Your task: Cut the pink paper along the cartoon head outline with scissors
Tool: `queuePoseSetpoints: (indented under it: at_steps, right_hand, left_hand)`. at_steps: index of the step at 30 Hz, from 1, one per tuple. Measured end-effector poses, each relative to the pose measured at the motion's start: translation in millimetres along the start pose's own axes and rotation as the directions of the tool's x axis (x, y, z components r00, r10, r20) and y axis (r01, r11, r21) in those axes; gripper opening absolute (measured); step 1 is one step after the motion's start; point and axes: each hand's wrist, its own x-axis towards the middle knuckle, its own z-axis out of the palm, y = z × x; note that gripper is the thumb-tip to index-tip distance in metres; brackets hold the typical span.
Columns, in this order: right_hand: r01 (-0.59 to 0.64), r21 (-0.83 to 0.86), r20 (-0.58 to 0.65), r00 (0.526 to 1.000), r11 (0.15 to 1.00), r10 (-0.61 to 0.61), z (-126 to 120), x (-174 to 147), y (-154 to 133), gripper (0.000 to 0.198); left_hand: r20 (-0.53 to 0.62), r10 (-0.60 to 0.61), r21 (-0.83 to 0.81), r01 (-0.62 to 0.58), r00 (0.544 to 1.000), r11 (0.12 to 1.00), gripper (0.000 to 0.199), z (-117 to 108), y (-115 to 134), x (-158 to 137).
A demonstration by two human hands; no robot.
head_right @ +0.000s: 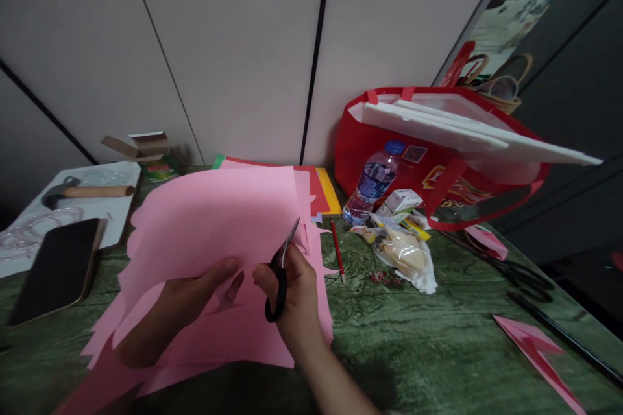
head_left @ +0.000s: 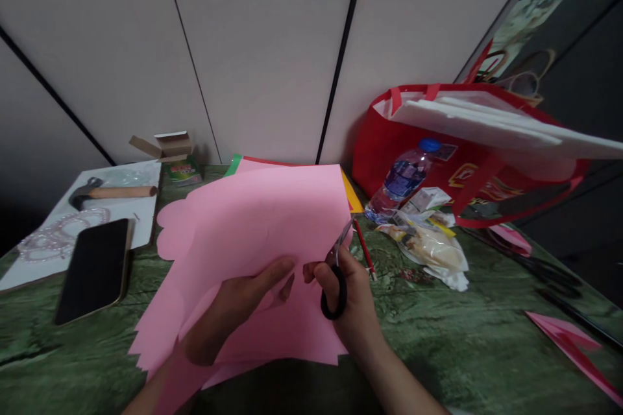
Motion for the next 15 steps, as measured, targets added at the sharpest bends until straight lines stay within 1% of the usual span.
queuePoseSetpoints:
  at_steps: [6,10,15]
  right_hand:
    - [-0.004,-0.019,-0.004,1.000,1.000,0.004,-1.0,-0.5,1.9,0.010]
    - [-0.014,-0.054,-0.005,1.000,0.998,0.014,-0.9,-1.0,1.2,0.011]
    - [-0.021,-0.059,-0.007,1.000,0.998,0.021,-0.3,-1.2,1.9,0.010]
  left_hand:
    - [-0.018,0.007,-0.035,-0.008,1.000,0.999,0.041,0.9,0.8,-0.4]
    - [0.011,-0.015,-0.088,0.016,1.000,0.996,0.041,1.5,3.9,-0.7]
    - [-0.037,-0.072,-0.064,0.070,0.997,0.996,0.043,1.9,4.9,-0.5]
